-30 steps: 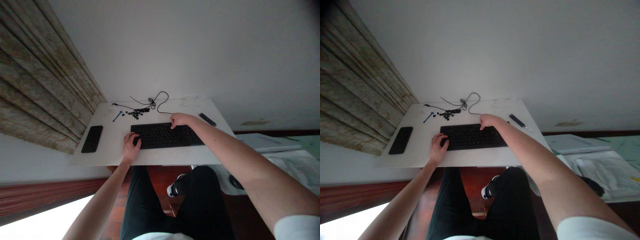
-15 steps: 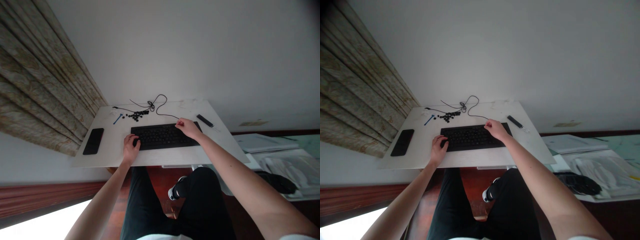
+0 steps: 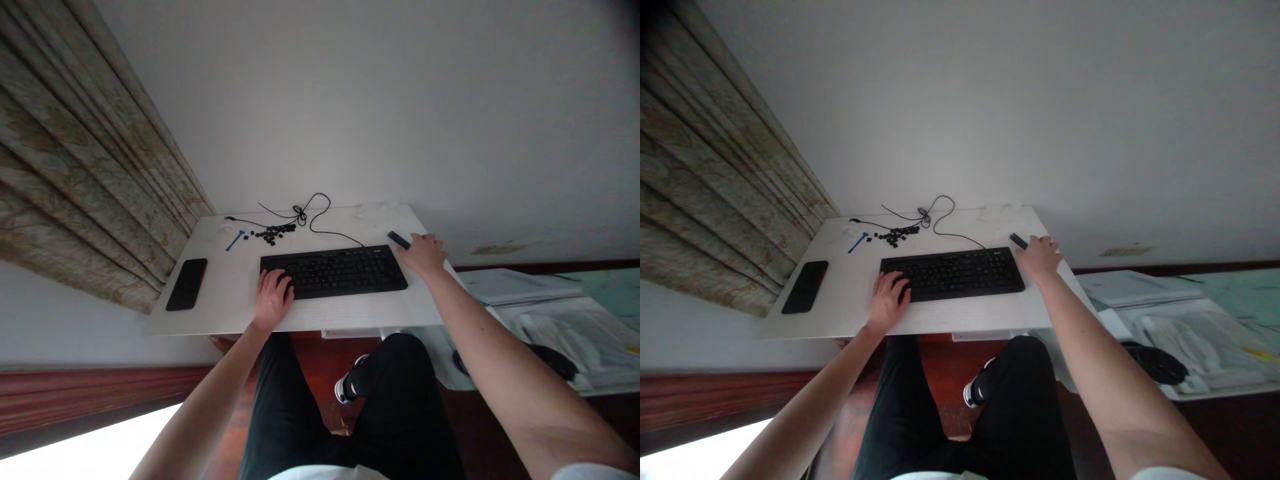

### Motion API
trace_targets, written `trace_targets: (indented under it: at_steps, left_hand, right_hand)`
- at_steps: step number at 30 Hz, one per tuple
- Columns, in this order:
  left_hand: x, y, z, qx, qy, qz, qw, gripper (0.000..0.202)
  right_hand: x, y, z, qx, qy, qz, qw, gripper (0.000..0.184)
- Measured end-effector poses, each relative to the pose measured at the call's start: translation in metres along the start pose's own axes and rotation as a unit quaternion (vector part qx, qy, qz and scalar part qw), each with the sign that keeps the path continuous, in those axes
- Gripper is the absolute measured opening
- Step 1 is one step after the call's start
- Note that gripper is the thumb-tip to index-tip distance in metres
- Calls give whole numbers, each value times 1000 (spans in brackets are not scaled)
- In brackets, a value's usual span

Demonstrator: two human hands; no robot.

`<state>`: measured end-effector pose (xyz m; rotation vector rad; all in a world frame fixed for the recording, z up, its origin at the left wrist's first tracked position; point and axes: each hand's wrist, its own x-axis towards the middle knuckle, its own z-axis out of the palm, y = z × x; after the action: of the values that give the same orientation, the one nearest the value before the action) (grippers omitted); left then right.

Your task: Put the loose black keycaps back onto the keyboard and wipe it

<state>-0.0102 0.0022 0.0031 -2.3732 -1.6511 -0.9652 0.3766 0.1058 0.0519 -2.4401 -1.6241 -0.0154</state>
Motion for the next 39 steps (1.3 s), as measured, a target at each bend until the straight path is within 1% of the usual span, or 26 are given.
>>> trace_targets:
  at_steps: [2, 4, 6, 8, 11, 14, 15, 17, 18, 19, 21, 22, 23, 24, 25, 26, 27, 28, 30, 33, 36, 39]
  left_hand:
    - [10, 22, 8, 2, -28, 63, 998, 22]
    - [24, 45, 22, -3, -45, 95, 995, 23]
    - [40, 65, 38, -3, -50, 91, 995, 25]
    - [52, 78, 52, 6, -49, 69, 996, 28]
    - [59, 85, 66, 13, -55, 49, 997, 32]
    - [57, 84, 70, 8, -67, 38, 997, 35]
    - [56, 84, 71, 6, -73, 34, 997, 36]
    - [55, 85, 70, 2, -89, 28, 996, 39]
    - [56, 85, 70, -1, -98, 26, 995, 41]
    - [56, 86, 69, -2, -107, 23, 994, 44]
    - [59, 87, 69, -2, -123, 17, 992, 48]
    - [60, 88, 69, -1, -129, 13, 992, 50]
    - [60, 88, 69, 1, -134, 10, 991, 51]
    - [61, 88, 69, 2, -138, 8, 990, 52]
    - [62, 88, 70, 3, -141, 5, 990, 52]
    - [62, 88, 70, 3, -142, 4, 990, 51]
    - [62, 88, 70, 3, -143, 2, 990, 51]
    - [62, 88, 70, 3, -142, 2, 990, 50]
    - [61, 88, 70, 3, -139, 3, 990, 49]
    - [60, 87, 71, -1, -131, 2, 991, 47]
    - [59, 87, 73, -7, -120, 0, 993, 45]
    - [59, 86, 74, -9, -110, 0, 994, 43]
  right_hand:
    - [7, 18, 1, -27, -40, 22, 999, 53]
    - [10, 31, 5, -31, -65, 3, 997, 45]
    - [11, 40, 10, -21, -67, -31, 997, 37]
    - [12, 46, 14, -9, -72, -55, 996, 34]
    - [17, 52, 16, -10, -100, -70, 992, 29]
    - [26, 53, 10, 5, -96, -49, 994, 24]
    - [29, 52, 7, 32, -85, -32, 995, 23]
    - [33, 41, 1, 138, -60, 8, 989, 23]
    - [32, 32, -1, 212, -56, 23, 975, 22]
    - [31, 21, -3, 293, -61, 30, 954, 22]
    - [22, -8, -5, 440, -105, 13, 892, 15]
    - [16, -23, -5, 494, -127, -2, 860, 12]
    - [9, -38, -4, 530, -143, -9, 836, 14]
    - [3, -52, -4, 554, -156, -15, 818, 19]
    - [-4, -65, -3, 567, -164, -21, 807, 22]
    - [-10, -75, -1, 570, -171, -27, 803, 23]
    - [-15, -84, 0, 564, -176, -34, 806, 21]
    - [-18, -91, 1, 551, -179, -44, 814, 18]
    - [-24, -99, 4, 505, -181, -68, 841, 12]
    - [-27, -104, 7, 438, -182, -106, 874, 12]
    - [-28, -105, 6, 394, -174, -141, 891, 12]
    - [-30, -108, 0, 331, -150, -176, 915, 15]
